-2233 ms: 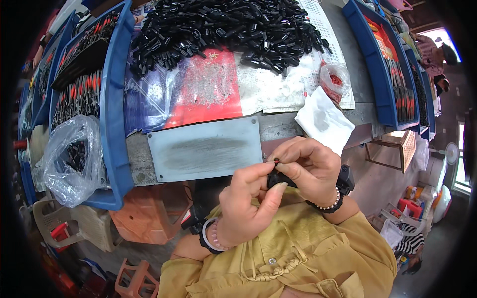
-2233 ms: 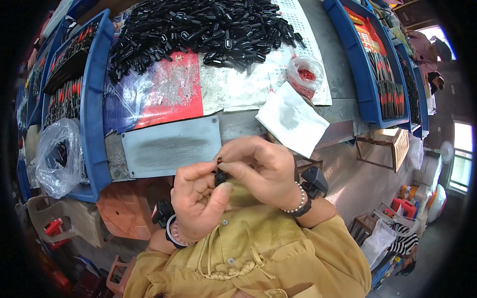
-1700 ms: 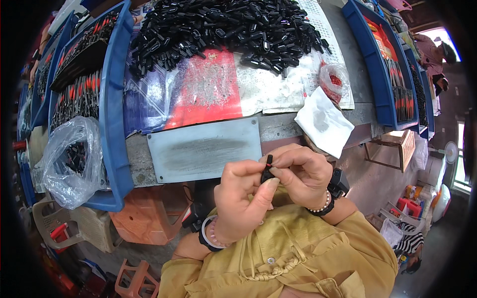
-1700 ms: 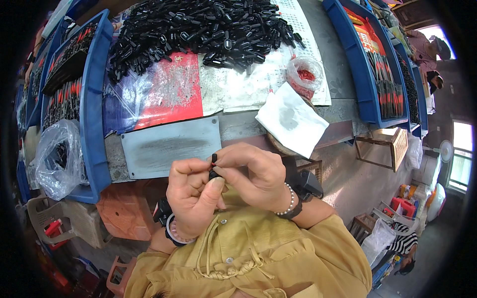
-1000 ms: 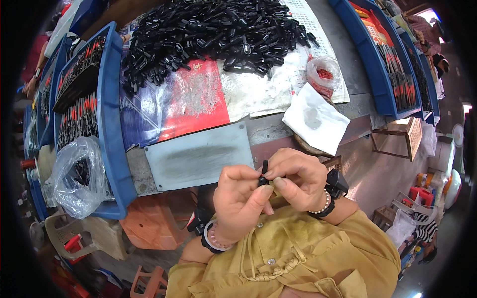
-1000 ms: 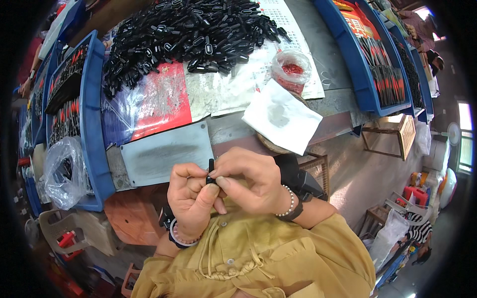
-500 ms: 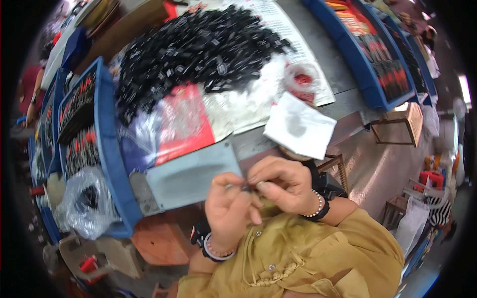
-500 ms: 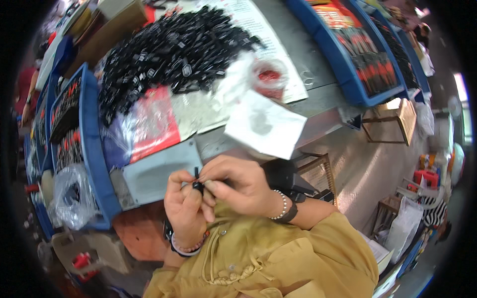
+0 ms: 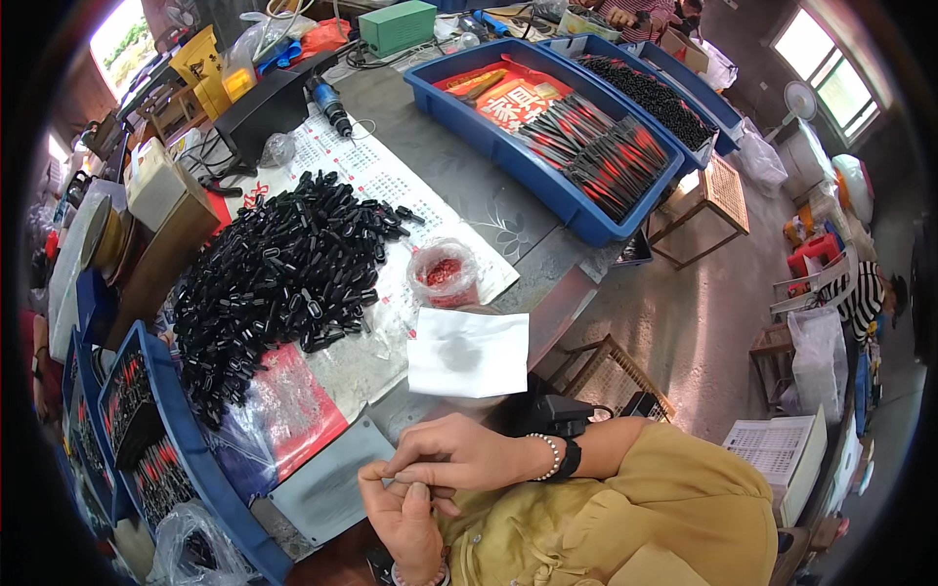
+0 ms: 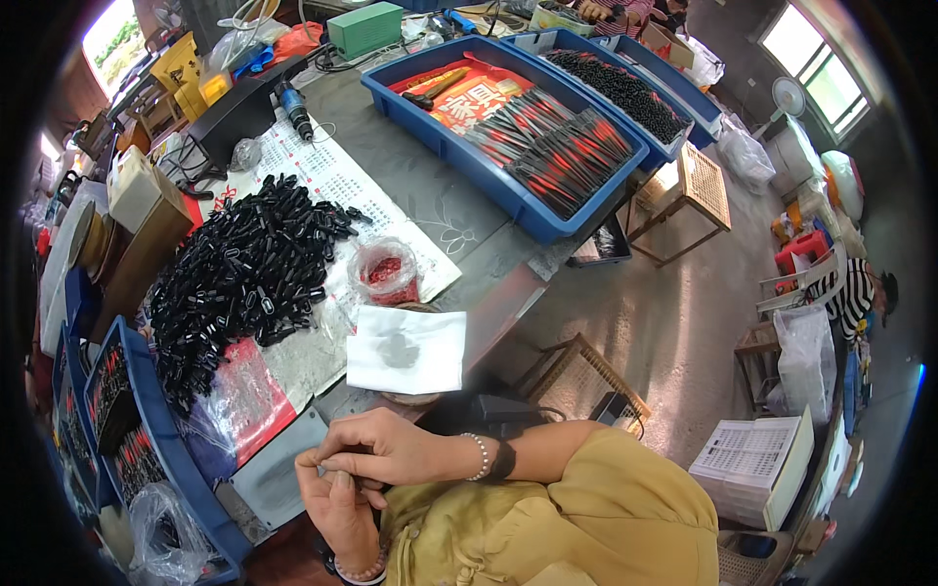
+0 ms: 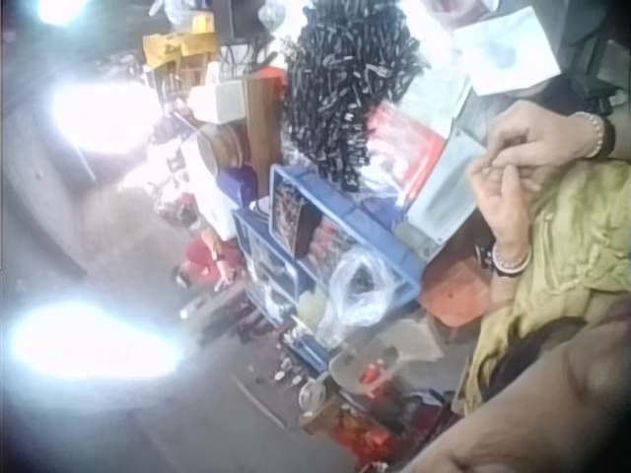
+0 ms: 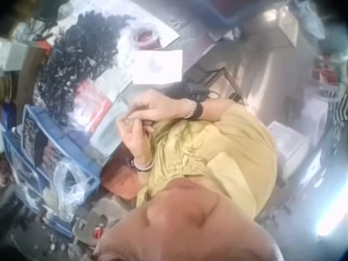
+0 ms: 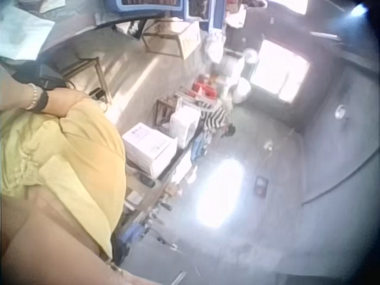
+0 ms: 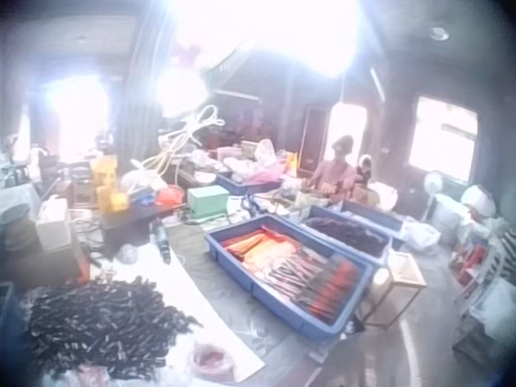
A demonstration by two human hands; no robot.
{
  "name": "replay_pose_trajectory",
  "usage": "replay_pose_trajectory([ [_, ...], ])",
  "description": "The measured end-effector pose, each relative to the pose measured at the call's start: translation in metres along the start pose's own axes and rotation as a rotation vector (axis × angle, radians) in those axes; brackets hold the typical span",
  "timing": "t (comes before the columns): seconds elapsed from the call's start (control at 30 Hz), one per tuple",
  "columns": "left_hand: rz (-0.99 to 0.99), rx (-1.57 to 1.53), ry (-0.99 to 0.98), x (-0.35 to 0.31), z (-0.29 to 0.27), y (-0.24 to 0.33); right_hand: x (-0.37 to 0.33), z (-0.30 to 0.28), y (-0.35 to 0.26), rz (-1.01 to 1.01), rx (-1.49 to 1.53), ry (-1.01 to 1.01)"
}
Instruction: The person repeatedly picks a black plastic keychain from a pile, inserts a small red bead into it, and places the assembled unit into a blue tray. The process is repeated continuously throughout the clip.
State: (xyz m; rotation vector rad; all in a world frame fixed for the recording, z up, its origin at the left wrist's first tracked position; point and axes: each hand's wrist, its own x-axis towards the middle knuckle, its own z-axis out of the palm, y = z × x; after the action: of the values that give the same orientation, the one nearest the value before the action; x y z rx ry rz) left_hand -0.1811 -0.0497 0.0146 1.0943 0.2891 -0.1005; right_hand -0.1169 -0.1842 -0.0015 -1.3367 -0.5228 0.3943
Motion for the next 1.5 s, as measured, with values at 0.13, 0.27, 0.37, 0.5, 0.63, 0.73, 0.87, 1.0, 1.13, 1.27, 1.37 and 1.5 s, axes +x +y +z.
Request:
replay_pose_trajectory([
  [0.13,-0.065,-0.014,-0.057,0.001,-0.008,0.012,0.003,-0.006,-0.011,-0.042,-0.093,0.011],
  [0.27,-0.106,-0.143,-0.046,0.008,-0.03,0.033,-0.003,-0.016,-0.024,0.247,0.274,0.111],
  [0.37,-0.062,-0.301,-0.015,0.02,-0.046,0.048,-0.008,-0.021,-0.027,0.3,0.165,0.171],
  [0.5,0.004,-0.379,-0.004,0.039,-0.054,0.067,-0.013,-0.021,-0.025,0.29,0.162,0.064],
  [0.63,-0.005,-0.258,-0.063,0.073,-0.055,0.09,-0.017,-0.024,-0.025,0.273,0.138,0.029],
  [0.73,0.108,0.358,0.021,0.1,-0.049,0.095,-0.02,-0.027,-0.026,0.272,0.124,0.016],
  [0.87,0.453,1.096,0.036,0.148,-0.039,0.078,-0.021,-0.031,-0.032,0.285,0.134,-0.007],
  [1.0,0.649,1.522,0.107,0.178,-0.034,0.057,-0.019,-0.037,-0.044,0.259,0.06,-0.029],
  [1.13,0.667,1.546,0.112,0.192,-0.035,0.049,-0.017,-0.059,-0.061,0.122,-0.225,-0.019],
  [1.27,0.606,1.508,0.039,0.185,-0.043,0.05,0.001,-0.098,-0.066,0.025,-0.605,0.231],
  [1.37,0.637,1.476,-0.016,0.181,-0.045,0.049,0.037,-0.136,-0.058,-0.045,-0.92,0.285],
  [1.5,0.698,1.597,-0.039,0.178,-0.045,0.047,0.079,-0.156,-0.036,-0.017,-1.327,0.062],
])
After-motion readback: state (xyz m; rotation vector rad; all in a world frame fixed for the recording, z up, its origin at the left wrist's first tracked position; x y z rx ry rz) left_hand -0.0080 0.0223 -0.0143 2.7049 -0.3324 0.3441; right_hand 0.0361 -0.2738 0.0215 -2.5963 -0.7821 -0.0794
